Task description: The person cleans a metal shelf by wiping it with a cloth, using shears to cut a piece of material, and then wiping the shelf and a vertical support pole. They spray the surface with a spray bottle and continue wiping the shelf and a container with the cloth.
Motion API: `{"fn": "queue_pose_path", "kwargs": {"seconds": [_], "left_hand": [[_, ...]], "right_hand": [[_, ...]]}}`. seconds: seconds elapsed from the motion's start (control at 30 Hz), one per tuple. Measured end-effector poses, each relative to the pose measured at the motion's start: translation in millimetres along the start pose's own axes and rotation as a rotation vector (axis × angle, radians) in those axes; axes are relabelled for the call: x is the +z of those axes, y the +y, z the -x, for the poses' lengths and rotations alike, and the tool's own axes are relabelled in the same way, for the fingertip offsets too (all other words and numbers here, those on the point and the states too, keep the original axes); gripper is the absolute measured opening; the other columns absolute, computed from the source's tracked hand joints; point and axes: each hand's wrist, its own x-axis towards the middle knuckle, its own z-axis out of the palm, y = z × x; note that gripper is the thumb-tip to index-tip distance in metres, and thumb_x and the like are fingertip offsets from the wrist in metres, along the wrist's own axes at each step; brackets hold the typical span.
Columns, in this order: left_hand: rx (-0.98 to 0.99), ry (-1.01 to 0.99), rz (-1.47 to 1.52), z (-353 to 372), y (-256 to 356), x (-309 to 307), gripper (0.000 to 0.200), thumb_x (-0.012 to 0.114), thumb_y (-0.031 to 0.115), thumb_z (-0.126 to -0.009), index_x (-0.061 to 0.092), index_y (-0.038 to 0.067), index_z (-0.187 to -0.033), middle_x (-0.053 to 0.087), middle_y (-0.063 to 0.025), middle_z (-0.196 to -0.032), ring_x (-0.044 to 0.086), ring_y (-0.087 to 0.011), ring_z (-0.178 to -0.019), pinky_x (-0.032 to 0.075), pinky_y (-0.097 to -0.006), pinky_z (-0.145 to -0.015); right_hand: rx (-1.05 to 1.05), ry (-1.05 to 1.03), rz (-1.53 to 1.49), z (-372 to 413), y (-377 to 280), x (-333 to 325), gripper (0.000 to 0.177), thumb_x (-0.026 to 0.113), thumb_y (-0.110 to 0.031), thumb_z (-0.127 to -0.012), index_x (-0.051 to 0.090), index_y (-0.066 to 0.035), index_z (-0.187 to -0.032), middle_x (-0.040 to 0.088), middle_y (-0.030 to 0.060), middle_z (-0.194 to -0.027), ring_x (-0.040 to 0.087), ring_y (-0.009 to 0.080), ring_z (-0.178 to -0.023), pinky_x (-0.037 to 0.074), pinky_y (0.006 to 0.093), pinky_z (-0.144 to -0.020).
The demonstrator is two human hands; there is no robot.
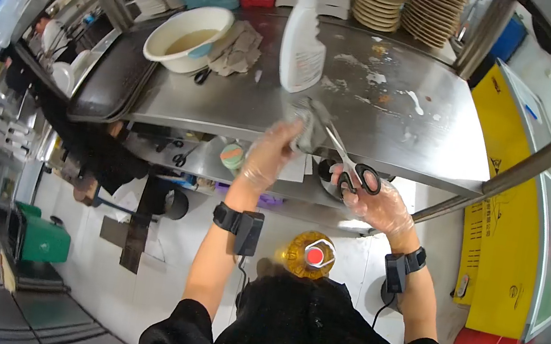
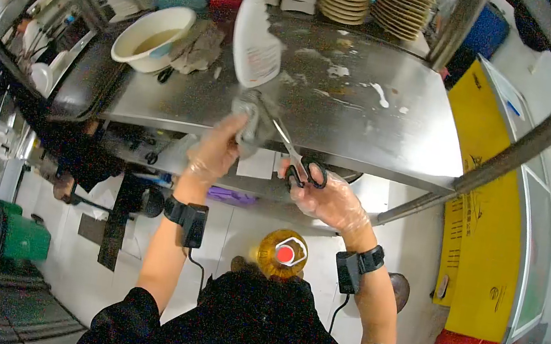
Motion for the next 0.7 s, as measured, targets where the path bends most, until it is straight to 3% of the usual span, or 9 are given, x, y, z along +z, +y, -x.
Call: {"fn": "queue_pose_path", "kwargs": {"seconds": [0.13,0.3,0.37,0.4,0.47,0.5,0.53,0.6,0.7], "left_hand": [[-0.062,-0.072,0.074,54,17,7,0.042,0.067,0.034,-0.094,0.059,0.007,-0.125,0.062,0.0047,-0.095,0.053,-0.0029,-0.075,0.040,-0.0194,-0.061],[-0.006,0.173,0.109,87,10,-63,0.043,0.067,0.025,-0.092,0.058,-0.001,-0.125,0.066,-0.0047,-0.108,0.063,-0.0135,-0.094,0.051,-0.0270,-0.080],[0.032,0.279,0.165,106,7,-93,0.043,0.067,0.023,-0.091,0.058,-0.003,-0.124,0.066,-0.0072,-0.110,0.063,-0.0156,-0.097,0.051,-0.0295,-0.084],[0.408,0.300,-0.060,113,-20,-116,0.039,0.066,0.021,-0.090,0.061,-0.003,-0.120,0.065,-0.0078,-0.111,0.063,-0.0167,-0.100,0.050,-0.0304,-0.087],[0.226,0.536,0.207,129,-29,-157,0.026,0.063,0.015,-0.094,0.062,-0.003,-0.113,0.066,-0.0091,-0.108,0.064,-0.0205,-0.101,0.050,-0.0347,-0.092],[0.421,0.553,-0.594,145,-30,-174,0.028,0.067,0.019,-0.092,0.064,0.000,-0.112,0.065,-0.0067,-0.109,0.063,-0.0172,-0.098,0.052,-0.0332,-0.080],[0.419,0.577,-0.587,150,-34,-187,0.028,0.067,0.019,-0.092,0.064,0.000,-0.112,0.065,-0.0067,-0.109,0.063,-0.0172,-0.098,0.052,-0.0332,-0.080],[-0.028,0.731,0.193,159,-37,-207,0.033,0.072,0.024,-0.088,0.065,0.004,-0.114,0.065,-0.0028,-0.105,0.061,-0.0125,-0.091,0.048,-0.0286,-0.068],[0.011,0.856,0.251,166,-51,-249,0.033,0.071,0.026,-0.089,0.065,0.007,-0.115,0.064,0.0003,-0.099,0.057,-0.0101,-0.080,0.043,-0.0248,-0.062]], "right_hand": [[0.123,-0.055,0.028,-37,22,9,0.050,0.074,-0.025,-0.083,0.053,0.002,-0.119,0.051,0.0171,-0.126,0.052,0.0154,-0.083,0.046,0.0220,-0.062],[0.338,-0.055,0.441,-88,69,43,0.053,0.071,-0.025,-0.089,0.050,0.001,-0.131,0.055,0.0029,-0.111,0.054,0.0095,-0.086,0.046,0.0208,-0.064],[0.411,-0.079,0.395,-114,95,25,0.056,0.066,-0.025,-0.094,0.046,0.002,-0.138,0.057,0.0065,-0.115,0.059,0.0136,-0.100,0.054,0.0245,-0.078],[0.439,-0.085,0.361,-123,107,21,0.056,0.063,-0.025,-0.095,0.044,0.002,-0.140,0.058,0.0091,-0.120,0.061,0.0170,-0.108,0.056,0.0271,-0.085],[0.463,-0.010,0.259,-137,126,21,0.050,0.056,-0.023,-0.099,0.044,0.004,-0.138,0.056,0.0140,-0.128,0.059,0.0229,-0.115,0.054,0.0335,-0.096],[0.496,0.075,0.227,-145,135,32,0.046,0.054,-0.024,-0.100,0.047,0.005,-0.134,0.056,0.0132,-0.125,0.060,0.0208,-0.108,0.053,0.0328,-0.095],[0.485,0.096,0.323,-153,150,35,0.047,0.053,-0.029,-0.102,0.047,0.004,-0.135,0.058,0.0125,-0.121,0.062,0.0193,-0.103,0.053,0.0333,-0.094],[0.458,-0.010,0.777,-174,183,22,0.047,0.054,-0.034,-0.102,0.051,0.001,-0.133,0.061,0.0112,-0.117,0.062,0.0177,-0.101,0.054,0.0316,-0.089],[0.543,0.072,0.988,-203,216,10,0.044,0.056,-0.036,-0.101,0.056,-0.002,-0.128,0.062,0.0087,-0.110,0.062,0.0150,-0.097,0.055,0.0284,-0.082]]}}
